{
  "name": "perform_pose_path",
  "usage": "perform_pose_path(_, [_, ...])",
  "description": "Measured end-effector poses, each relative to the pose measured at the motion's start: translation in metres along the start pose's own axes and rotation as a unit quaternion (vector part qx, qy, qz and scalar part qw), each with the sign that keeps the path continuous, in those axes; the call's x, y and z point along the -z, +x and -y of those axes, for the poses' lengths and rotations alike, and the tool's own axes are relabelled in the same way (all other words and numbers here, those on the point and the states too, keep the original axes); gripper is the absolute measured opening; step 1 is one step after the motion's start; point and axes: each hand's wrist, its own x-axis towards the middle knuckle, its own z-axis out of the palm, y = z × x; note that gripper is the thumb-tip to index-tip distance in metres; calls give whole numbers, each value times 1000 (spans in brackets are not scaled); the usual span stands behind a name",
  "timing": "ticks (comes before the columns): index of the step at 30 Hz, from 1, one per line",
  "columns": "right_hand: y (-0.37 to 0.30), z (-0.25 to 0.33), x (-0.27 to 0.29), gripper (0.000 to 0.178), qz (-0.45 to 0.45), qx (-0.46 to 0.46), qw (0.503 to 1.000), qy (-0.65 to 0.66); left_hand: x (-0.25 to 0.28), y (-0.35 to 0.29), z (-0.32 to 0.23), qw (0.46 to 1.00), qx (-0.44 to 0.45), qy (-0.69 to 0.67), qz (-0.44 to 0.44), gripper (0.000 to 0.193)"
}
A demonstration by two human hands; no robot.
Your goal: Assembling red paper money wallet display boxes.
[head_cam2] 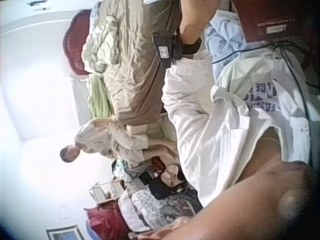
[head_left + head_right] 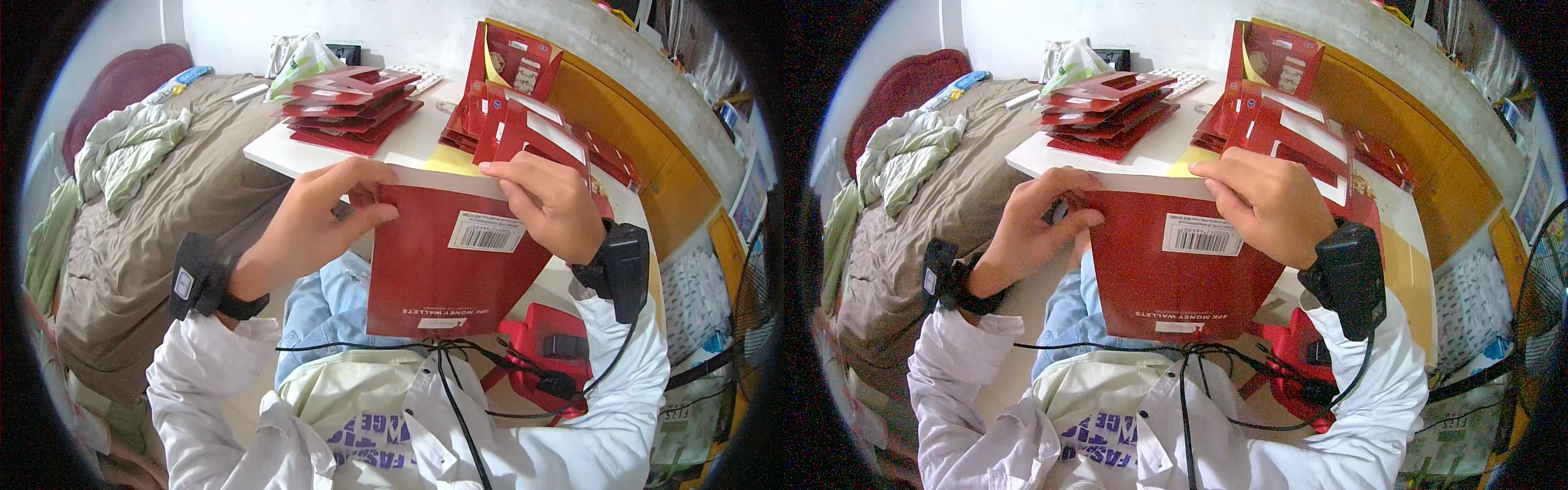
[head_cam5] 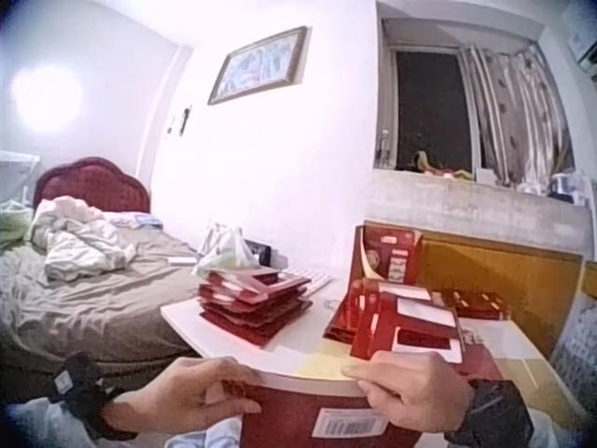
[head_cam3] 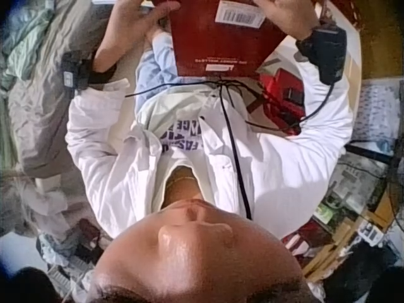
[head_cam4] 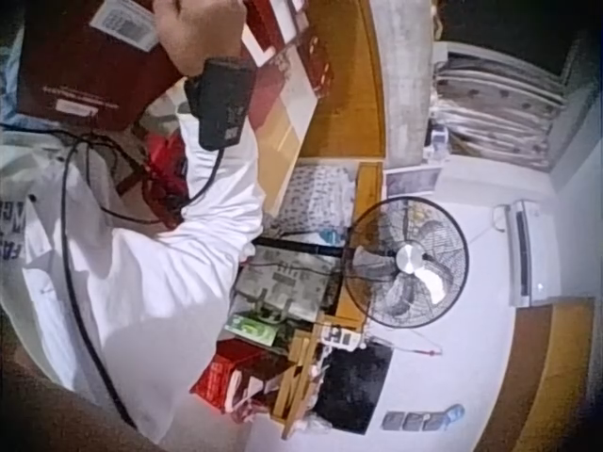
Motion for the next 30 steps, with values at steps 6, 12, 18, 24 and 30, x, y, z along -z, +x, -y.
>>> perform_pose_path(6, [-11, -8, 17, 27, -28, -89, 992, 83, 0, -5, 13, 985, 43, -147, -83, 27])
perform_pose_path(12, [-45, -15, 27, 39, -92, -210, 916, 329, -1, -10, 22, 964, 57, -228, -125, 27])
perform_pose_path(18, [-57, -14, 4, 39, -254, -183, 886, 343, -6, -10, 21, 966, 63, -221, -123, 33])
perform_pose_path(24, [-58, -10, -4, 31, -324, -140, 874, 334, -9, -5, 17, 949, 21, -274, -152, 48])
perform_pose_path(30, [-54, -2, -11, 30, -345, -132, 870, 327, 0, 1, 5, 954, 76, -284, -53, 30])
